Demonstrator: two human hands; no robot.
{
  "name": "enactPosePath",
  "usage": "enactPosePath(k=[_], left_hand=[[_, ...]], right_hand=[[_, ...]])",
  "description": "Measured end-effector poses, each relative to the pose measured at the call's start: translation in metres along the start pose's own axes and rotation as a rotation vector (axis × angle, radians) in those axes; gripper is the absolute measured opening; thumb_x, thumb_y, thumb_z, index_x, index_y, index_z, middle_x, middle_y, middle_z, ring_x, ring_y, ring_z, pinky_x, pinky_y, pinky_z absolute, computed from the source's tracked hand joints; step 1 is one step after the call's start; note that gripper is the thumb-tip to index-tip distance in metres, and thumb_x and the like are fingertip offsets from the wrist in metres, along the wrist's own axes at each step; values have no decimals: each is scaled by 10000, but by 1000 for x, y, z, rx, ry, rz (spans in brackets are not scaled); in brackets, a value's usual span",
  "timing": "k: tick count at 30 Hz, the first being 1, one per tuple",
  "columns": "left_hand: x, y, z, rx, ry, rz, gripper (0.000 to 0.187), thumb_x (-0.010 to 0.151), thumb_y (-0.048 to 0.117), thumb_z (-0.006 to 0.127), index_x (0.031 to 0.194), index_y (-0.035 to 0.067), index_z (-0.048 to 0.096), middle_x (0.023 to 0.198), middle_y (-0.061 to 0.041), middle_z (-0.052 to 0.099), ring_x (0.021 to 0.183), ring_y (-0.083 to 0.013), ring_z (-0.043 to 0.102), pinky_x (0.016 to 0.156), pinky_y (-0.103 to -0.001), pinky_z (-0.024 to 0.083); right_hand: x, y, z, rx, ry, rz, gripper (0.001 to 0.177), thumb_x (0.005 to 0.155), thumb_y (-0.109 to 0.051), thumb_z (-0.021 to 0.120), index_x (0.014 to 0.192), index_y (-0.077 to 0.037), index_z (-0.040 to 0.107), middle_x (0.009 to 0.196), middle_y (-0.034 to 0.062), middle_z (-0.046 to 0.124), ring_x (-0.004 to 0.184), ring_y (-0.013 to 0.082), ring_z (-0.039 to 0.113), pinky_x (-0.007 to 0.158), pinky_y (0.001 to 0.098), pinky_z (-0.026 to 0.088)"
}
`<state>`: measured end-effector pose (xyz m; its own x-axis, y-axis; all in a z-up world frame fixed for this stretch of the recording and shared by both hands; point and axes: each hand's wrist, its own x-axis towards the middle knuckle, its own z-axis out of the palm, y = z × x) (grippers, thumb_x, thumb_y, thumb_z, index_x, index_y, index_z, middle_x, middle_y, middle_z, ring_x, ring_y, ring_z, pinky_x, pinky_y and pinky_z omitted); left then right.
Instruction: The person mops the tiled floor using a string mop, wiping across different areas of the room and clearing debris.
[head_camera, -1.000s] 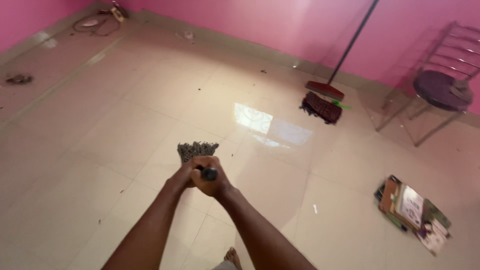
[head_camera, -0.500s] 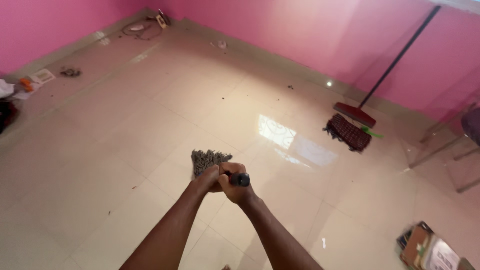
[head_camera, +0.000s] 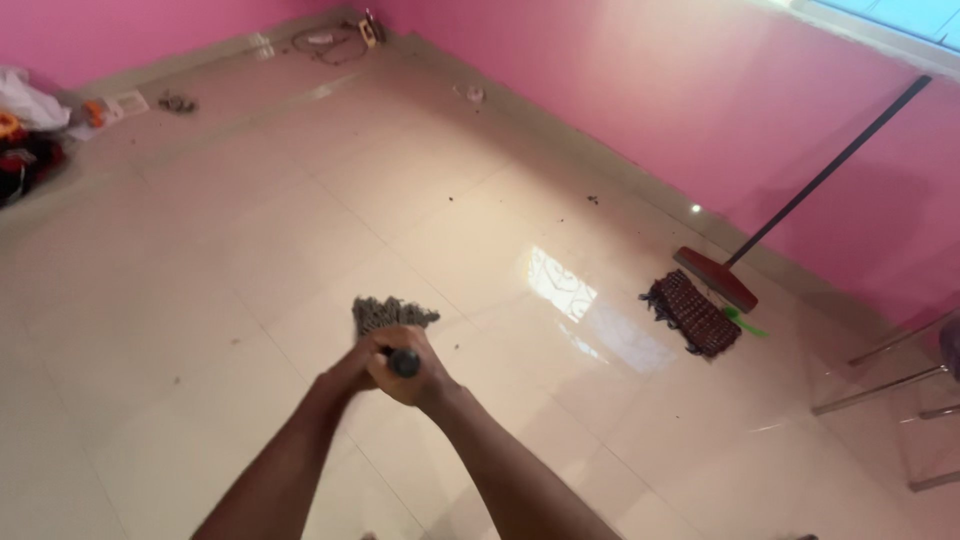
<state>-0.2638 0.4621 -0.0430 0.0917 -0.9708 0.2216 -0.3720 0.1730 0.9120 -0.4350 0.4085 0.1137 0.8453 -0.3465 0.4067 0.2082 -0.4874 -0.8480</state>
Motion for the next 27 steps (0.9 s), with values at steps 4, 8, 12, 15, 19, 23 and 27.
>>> enactPosePath(k=[4,8,12,15,19,23,27], left_hand=[[4,-6,19,-24,65,-115,98,856,193,769,855,122,701,873,-3,739,796,-111,709,632,-295,602],[4,16,37,-225,100,76,96,908,234,713,879,143,702,820,20,728,761,-87,710,626,-272,599],[4,7,38,-275,142,220,75,934,200,712,900,137,690,841,24,695,769,-74,658,632,-258,546],[14,-22,38,-237,175,86,150,946,204,741,841,124,670,788,22,682,711,-81,635,590,-278,537],[35,-36,44,78,306,-427,186,879,214,753,784,87,654,798,-17,711,720,-132,658,589,-315,568],[62,-2,47,110,285,-324,187,881,220,752,790,88,655,805,-19,708,731,-125,655,599,-311,568],[69,16,56,63,304,-232,188,882,227,750,796,89,656,811,-21,705,742,-118,653,608,-306,567]], right_hand=[[-12,9,-17,7,-47,-150,101,788,-54,565,720,-5,509,665,130,582,563,204,552,533,355,463],[-10,14,-25,58,-140,-165,110,768,-37,524,660,-52,517,642,94,591,527,170,565,471,325,464],[-10,11,-40,104,-169,-199,119,738,-12,545,661,-16,454,575,113,508,483,192,487,474,355,387],[1,16,-54,108,-203,-164,135,751,-22,540,654,-18,446,576,106,520,480,188,499,458,347,389],[19,32,-75,79,-198,-233,198,816,-34,552,674,-2,418,599,118,500,502,204,472,497,360,383],[29,40,-95,81,-212,-211,157,787,-45,533,661,-15,445,595,109,536,494,192,504,473,352,399],[32,43,-103,147,-245,-183,181,771,-24,499,609,-32,419,555,96,530,465,176,493,429,336,371]])
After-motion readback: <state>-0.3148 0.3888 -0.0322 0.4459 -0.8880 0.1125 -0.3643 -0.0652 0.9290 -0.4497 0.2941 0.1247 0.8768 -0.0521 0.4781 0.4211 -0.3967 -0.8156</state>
